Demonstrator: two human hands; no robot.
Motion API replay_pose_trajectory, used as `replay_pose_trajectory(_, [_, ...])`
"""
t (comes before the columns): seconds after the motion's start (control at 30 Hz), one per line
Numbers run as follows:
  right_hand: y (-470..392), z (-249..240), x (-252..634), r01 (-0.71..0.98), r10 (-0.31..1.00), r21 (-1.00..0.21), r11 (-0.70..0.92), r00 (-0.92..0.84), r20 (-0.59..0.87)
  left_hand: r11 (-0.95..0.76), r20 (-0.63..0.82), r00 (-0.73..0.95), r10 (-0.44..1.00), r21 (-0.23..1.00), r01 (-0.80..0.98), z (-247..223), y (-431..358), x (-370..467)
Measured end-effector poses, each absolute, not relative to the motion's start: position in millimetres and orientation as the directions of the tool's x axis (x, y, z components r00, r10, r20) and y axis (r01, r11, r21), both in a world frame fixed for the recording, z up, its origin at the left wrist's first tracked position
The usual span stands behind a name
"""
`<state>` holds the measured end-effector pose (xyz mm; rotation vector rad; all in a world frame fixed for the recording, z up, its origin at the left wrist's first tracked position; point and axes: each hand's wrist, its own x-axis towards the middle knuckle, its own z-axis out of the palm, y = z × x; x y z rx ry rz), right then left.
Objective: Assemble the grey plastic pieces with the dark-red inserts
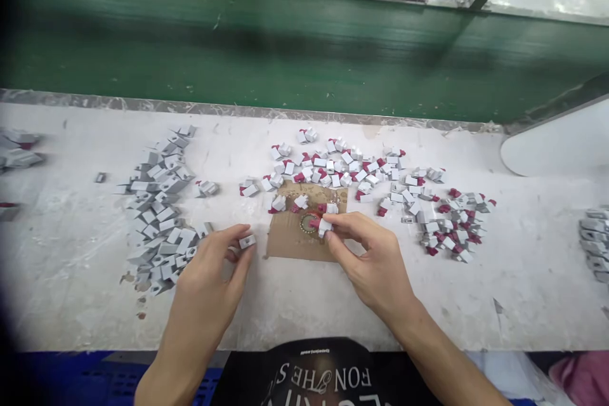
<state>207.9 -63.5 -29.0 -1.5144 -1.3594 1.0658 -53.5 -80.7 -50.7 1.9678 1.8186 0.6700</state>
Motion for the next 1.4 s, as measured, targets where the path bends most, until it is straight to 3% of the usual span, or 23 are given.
replay_pose_trajectory(0.23, [-63,-30,207,0.321,0.995,-0.942,-0.095,0.067,-0.077,0.021,-0.001,-0.03,1.0,0.753,0.657,-40,-82,-53])
replay_pose_trajectory(0.4, [-59,-22,210,0.106,0.975,-0.972,-0.209,0.098,-0.198,0.138,-0.139,-0.013,0.99,0.953,0.269,-25,-62,-30])
replay_pose_trajectory(0.53, [-54,-16,213,-0.062,0.961,-0.965,-0.253,0.097,-0.259,0.252,-0.247,0.136,0.959,0.967,-0.022,-16,-38,-7])
replay_pose_trajectory(0.67, [-49,-9,213,-0.17,0.954,-0.945,-0.279,0.06,-0.292,0.273,-0.238,0.22,0.946,0.951,-0.143,-11,-22,9])
replay_pose_trajectory(0.83, [-46,-7,215,-0.201,0.948,-0.934,-0.297,0.054,-0.313,0.271,-0.222,0.275,0.935,0.95,-0.156,-9,-17,17])
replay_pose_trajectory(1.07, [-48,-12,216,-0.085,0.955,-0.958,-0.272,0.1,-0.28,0.277,-0.227,0.289,0.93,0.95,-0.145,-13,-17,18])
replay_pose_trajectory(1.27, [-41,-5,218,0.02,0.973,-0.972,-0.232,0.019,-0.232,0.207,-0.184,0.319,0.93,0.978,-0.04,-9,-14,15])
replay_pose_trajectory(1.4, [-23,-4,224,0.008,0.977,-0.977,-0.214,-0.006,-0.214,0.184,-0.193,0.462,0.865,0.981,0.066,-6,21,14])
